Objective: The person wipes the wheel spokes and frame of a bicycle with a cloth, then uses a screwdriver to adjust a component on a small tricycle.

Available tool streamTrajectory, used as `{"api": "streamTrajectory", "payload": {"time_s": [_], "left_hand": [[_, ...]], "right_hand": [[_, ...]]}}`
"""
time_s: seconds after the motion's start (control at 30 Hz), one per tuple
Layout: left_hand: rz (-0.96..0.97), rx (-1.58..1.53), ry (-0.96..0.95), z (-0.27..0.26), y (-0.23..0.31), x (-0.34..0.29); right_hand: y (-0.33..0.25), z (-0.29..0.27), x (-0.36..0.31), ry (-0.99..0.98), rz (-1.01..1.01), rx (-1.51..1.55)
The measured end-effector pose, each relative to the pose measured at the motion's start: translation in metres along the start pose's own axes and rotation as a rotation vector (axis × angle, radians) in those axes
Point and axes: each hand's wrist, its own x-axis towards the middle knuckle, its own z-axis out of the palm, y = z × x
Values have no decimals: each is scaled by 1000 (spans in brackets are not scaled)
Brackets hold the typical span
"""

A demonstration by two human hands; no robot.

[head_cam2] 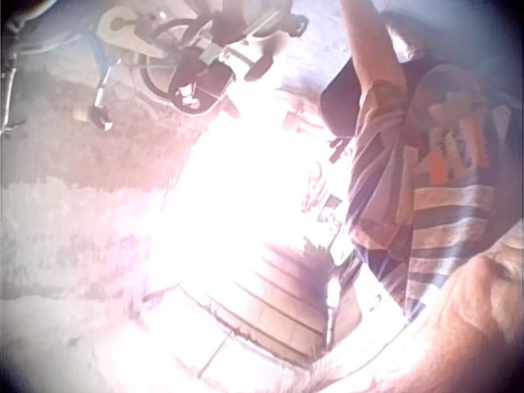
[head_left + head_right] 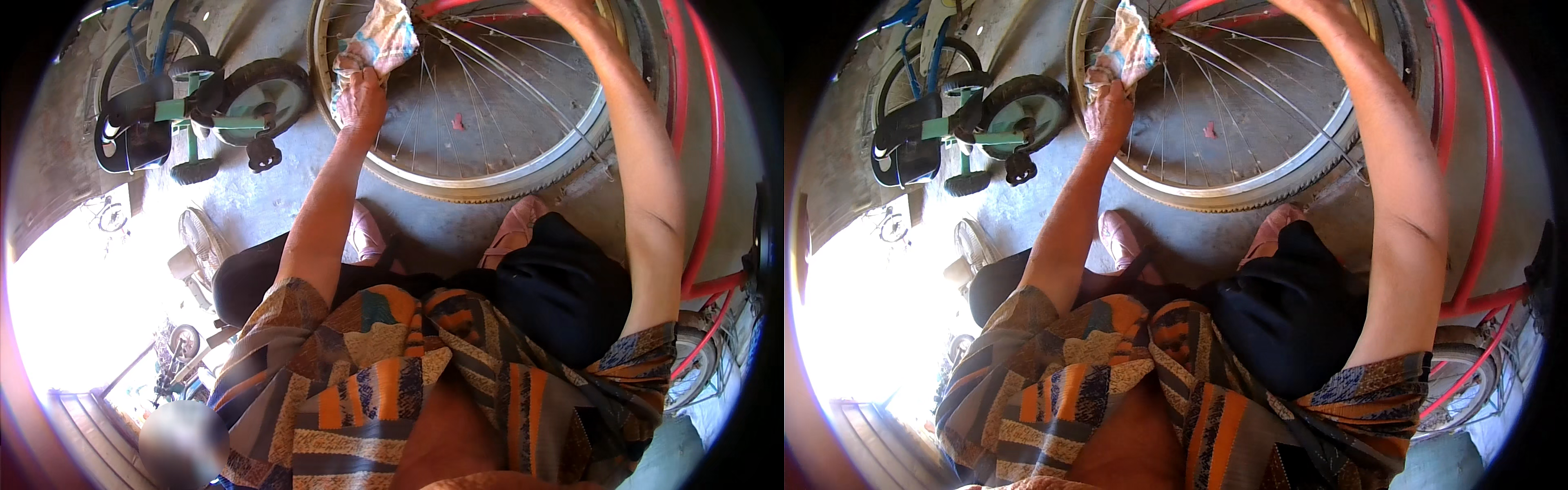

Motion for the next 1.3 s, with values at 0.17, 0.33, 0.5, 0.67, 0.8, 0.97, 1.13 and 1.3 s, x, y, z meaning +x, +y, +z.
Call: {"api": "streamTrajectory", "payload": {"time_s": [0.17,0.33,0.5,0.67,0.8,0.97,1.13,1.3], "left_hand": [[111,237,-226,-16,24,-1],[238,171,-262,-49,51,-5],[562,-210,-224,-128,108,-21],[1028,-670,-239,-244,138,-57],[1335,-917,-442,-290,144,-79],[1482,-992,-590,-293,143,-87],[1544,-1023,-702,-282,137,-90],[1618,-1083,-748,-265,155,-92]], "right_hand": [[-33,15,-14,55,-106,237],[-37,19,-14,69,-89,225],[-37,18,-17,68,-67,216],[-37,19,-20,90,-80,184],[-35,17,-17,80,-107,181],[-35,21,-17,101,-105,213],[-29,12,-31,71,-57,175],[-35,4,-16,153,-148,192]]}}
